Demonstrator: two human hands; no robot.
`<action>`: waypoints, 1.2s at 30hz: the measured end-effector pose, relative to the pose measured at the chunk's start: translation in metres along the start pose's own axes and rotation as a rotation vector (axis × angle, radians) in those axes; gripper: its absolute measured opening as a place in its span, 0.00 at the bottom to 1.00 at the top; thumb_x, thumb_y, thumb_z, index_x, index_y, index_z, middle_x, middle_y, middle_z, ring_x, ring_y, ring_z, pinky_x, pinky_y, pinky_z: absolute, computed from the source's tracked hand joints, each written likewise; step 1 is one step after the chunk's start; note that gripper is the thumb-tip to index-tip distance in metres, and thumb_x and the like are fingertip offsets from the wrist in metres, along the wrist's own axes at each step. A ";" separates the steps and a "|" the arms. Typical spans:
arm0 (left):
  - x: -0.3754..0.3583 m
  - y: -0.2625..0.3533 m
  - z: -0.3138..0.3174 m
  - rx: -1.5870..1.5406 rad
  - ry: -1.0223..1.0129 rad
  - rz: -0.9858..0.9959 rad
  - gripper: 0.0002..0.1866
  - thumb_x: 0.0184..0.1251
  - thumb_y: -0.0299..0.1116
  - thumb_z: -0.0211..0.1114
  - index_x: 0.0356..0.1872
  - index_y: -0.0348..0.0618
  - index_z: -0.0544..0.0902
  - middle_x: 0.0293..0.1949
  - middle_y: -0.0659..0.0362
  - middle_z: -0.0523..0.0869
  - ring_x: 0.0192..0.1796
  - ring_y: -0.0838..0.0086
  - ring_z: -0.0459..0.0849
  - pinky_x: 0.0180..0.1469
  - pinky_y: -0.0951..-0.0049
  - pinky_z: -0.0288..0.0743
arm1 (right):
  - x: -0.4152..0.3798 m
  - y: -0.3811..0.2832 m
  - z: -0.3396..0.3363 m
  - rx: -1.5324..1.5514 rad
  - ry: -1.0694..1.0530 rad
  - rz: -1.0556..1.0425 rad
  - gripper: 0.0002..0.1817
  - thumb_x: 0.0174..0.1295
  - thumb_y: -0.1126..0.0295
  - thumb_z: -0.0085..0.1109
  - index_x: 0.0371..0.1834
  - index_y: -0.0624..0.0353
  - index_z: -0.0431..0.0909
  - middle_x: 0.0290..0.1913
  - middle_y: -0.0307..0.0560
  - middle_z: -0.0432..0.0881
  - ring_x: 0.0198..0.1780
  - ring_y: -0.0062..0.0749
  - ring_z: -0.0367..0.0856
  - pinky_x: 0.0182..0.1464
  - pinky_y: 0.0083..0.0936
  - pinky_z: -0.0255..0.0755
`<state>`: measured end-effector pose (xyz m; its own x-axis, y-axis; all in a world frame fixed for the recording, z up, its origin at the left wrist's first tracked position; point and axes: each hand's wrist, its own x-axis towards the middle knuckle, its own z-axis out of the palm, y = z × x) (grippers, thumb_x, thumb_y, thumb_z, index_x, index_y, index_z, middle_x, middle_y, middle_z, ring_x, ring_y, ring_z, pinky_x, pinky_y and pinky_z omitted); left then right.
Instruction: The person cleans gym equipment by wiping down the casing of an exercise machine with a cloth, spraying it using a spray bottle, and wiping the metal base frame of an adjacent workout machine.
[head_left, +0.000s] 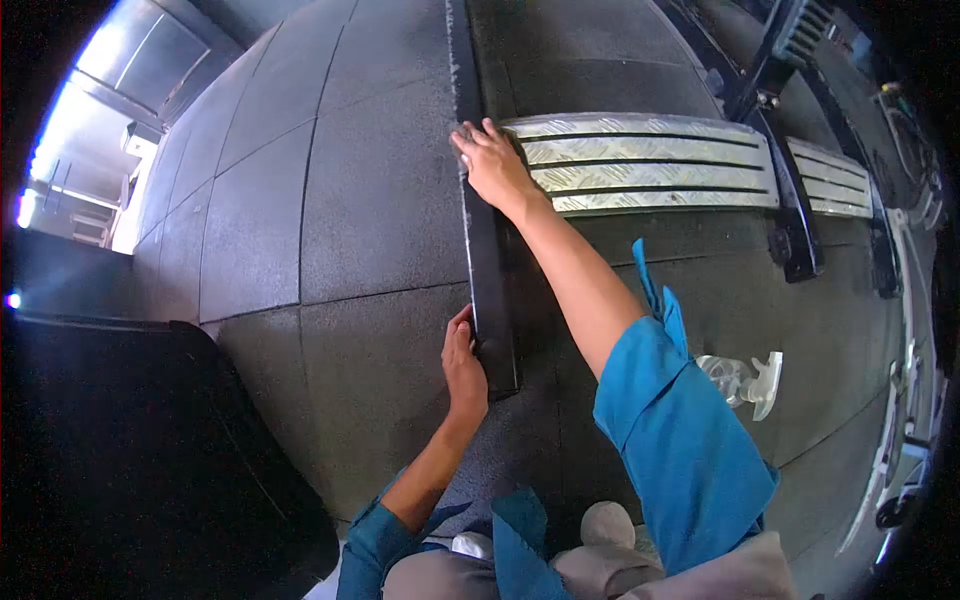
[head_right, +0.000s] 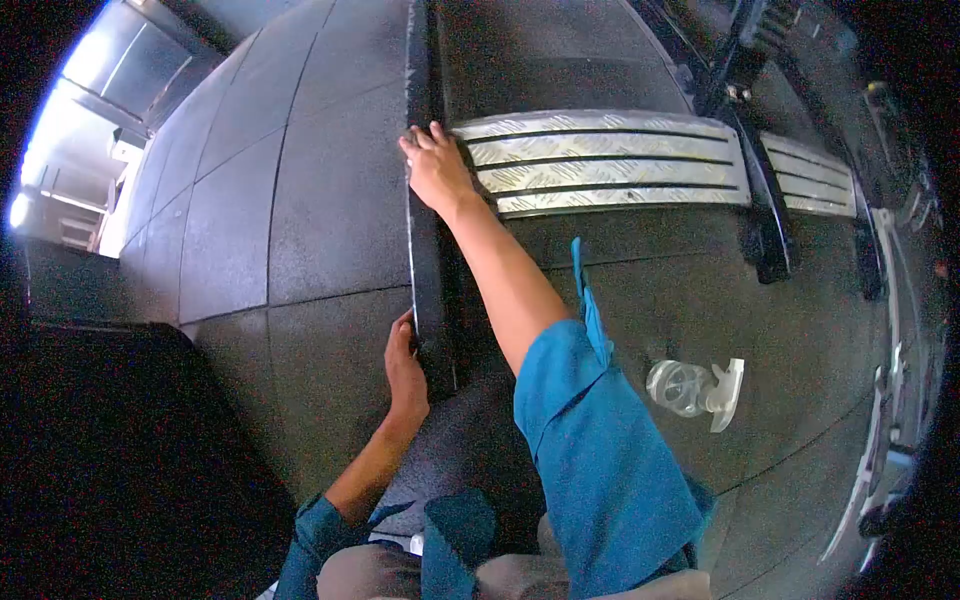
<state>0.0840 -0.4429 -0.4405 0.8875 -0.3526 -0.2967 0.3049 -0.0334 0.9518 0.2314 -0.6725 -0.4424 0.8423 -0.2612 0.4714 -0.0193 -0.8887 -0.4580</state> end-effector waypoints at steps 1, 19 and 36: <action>-0.002 0.005 0.002 0.018 -0.004 -0.013 0.24 0.77 0.45 0.40 0.59 0.36 0.72 0.54 0.54 0.76 0.56 0.71 0.73 0.60 0.72 0.64 | -0.006 -0.006 0.001 -0.004 0.056 0.007 0.19 0.66 0.71 0.45 0.61 0.60 0.71 0.65 0.56 0.69 0.70 0.56 0.58 0.71 0.50 0.52; -0.054 -0.036 -0.014 -0.317 -0.159 -0.007 0.28 0.77 0.45 0.36 0.72 0.43 0.55 0.72 0.58 0.58 0.72 0.70 0.56 0.73 0.71 0.45 | -0.279 -0.148 -0.082 0.661 -0.141 0.515 0.31 0.69 0.69 0.42 0.75 0.56 0.47 0.73 0.54 0.55 0.72 0.40 0.57 0.70 0.27 0.51; -0.088 -0.034 -0.035 -0.074 -0.082 0.052 0.23 0.72 0.37 0.53 0.62 0.35 0.67 0.66 0.50 0.69 0.67 0.62 0.67 0.69 0.67 0.57 | -0.044 -0.052 -0.040 -0.117 -0.309 -0.148 0.18 0.66 0.74 0.46 0.58 0.58 0.74 0.66 0.57 0.67 0.71 0.59 0.55 0.71 0.49 0.51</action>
<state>0.0079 -0.3778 -0.4494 0.8725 -0.4276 -0.2365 0.2863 0.0551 0.9566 0.1738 -0.6303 -0.4087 0.9633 -0.0166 0.2680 0.0681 -0.9503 -0.3038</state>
